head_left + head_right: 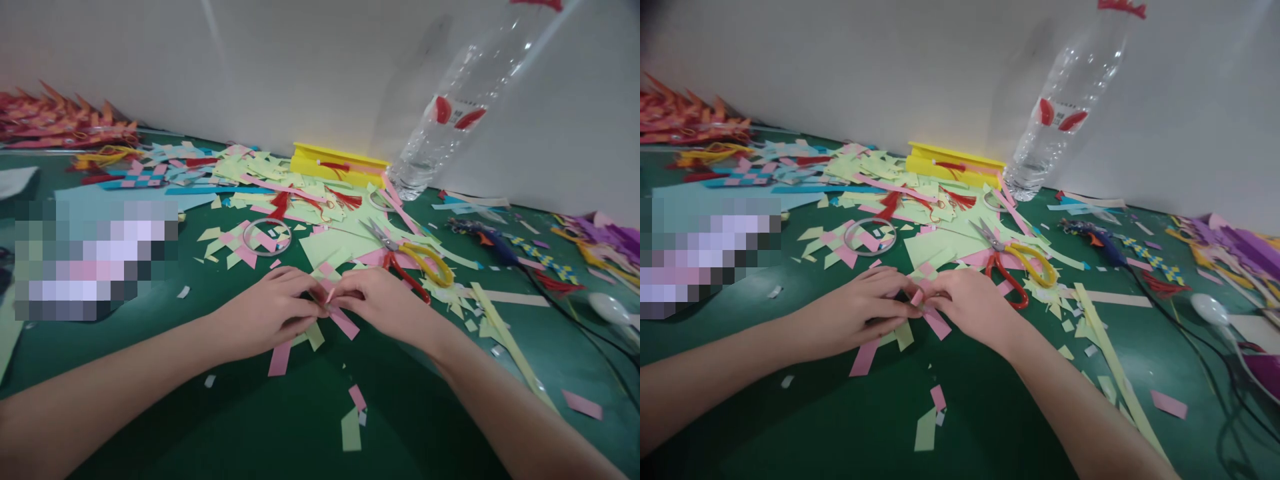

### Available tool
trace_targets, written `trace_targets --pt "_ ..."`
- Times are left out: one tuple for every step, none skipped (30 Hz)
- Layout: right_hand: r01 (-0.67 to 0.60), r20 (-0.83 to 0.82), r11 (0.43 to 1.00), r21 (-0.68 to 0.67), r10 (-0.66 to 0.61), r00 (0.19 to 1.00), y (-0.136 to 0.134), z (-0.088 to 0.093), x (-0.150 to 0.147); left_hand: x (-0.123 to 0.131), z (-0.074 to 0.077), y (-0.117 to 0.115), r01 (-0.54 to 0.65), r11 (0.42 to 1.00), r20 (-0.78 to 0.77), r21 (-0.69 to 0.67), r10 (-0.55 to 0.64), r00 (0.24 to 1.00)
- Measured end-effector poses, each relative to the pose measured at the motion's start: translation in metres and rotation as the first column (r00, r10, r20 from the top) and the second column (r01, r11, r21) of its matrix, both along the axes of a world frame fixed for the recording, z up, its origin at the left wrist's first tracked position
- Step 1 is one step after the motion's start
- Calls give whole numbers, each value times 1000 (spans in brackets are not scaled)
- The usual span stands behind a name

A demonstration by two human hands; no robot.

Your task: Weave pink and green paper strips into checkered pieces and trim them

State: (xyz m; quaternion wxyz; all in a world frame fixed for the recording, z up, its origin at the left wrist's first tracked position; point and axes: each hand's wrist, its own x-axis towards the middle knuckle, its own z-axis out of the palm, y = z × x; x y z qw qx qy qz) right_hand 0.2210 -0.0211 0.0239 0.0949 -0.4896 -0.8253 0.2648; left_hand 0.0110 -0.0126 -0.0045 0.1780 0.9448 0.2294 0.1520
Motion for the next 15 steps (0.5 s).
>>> trace_targets --pt "-30 11 999 12 30 999 1 1 0 0 0 0 1 1000 3 5 -1 1000" --pt "-65 30 998 24 64 998 3 2 0 0 -1 0 3 1000 7 10 -3 1000" --pt "-102 57 994 34 100 993 4 4 -1 0 -1 0 4 1000 9 15 -4 1000" --pt "-139 88 989 42 135 987 5 6 -1 0 -2 0 5 1000 7 17 -5 1000" --pt "-177 119 983 47 170 978 7 7 -1 -1 -2 1 4 1000 0 19 -4 1000" --pt "-214 145 975 55 205 968 8 9 -1 -1 -2 1 3 1000 -9 21 -3 1000" --pt "-253 162 965 65 240 957 10 9 0 -1 -2 1 2 1000 -15 23 -2 1000" --pt "-292 168 953 83 275 947 11 10 0 -1 -2 1 2 1000 -19 25 -1 1000" --pt "-329 166 938 107 310 936 12 10 1 -1 -2 0 2 1000 -20 26 -1 1000" --pt "-360 160 924 132 339 927 14 10 3 -1 -2 1 1 1000 -18 26 -1 1000" --pt "-382 158 911 154 359 920 14 9 4 -1 -2 1 1 1000 -14 26 -1 1000" --pt "-397 162 902 168 372 914 15 9 5 -1 -1 1 1 1000 -11 22 -1 1000" --pt "-409 170 896 172 382 908 15 8 6 -1 -1 1 2 1000 -11 17 -1 1000" --pt "-417 181 893 171 388 904 14 8 6 -1 -1 1 2 1000 -11 12 -2 1000" --pt "-425 195 890 167 392 899 14 9 7 -1 -1 1 3 1000 -13 9 -3 1000"
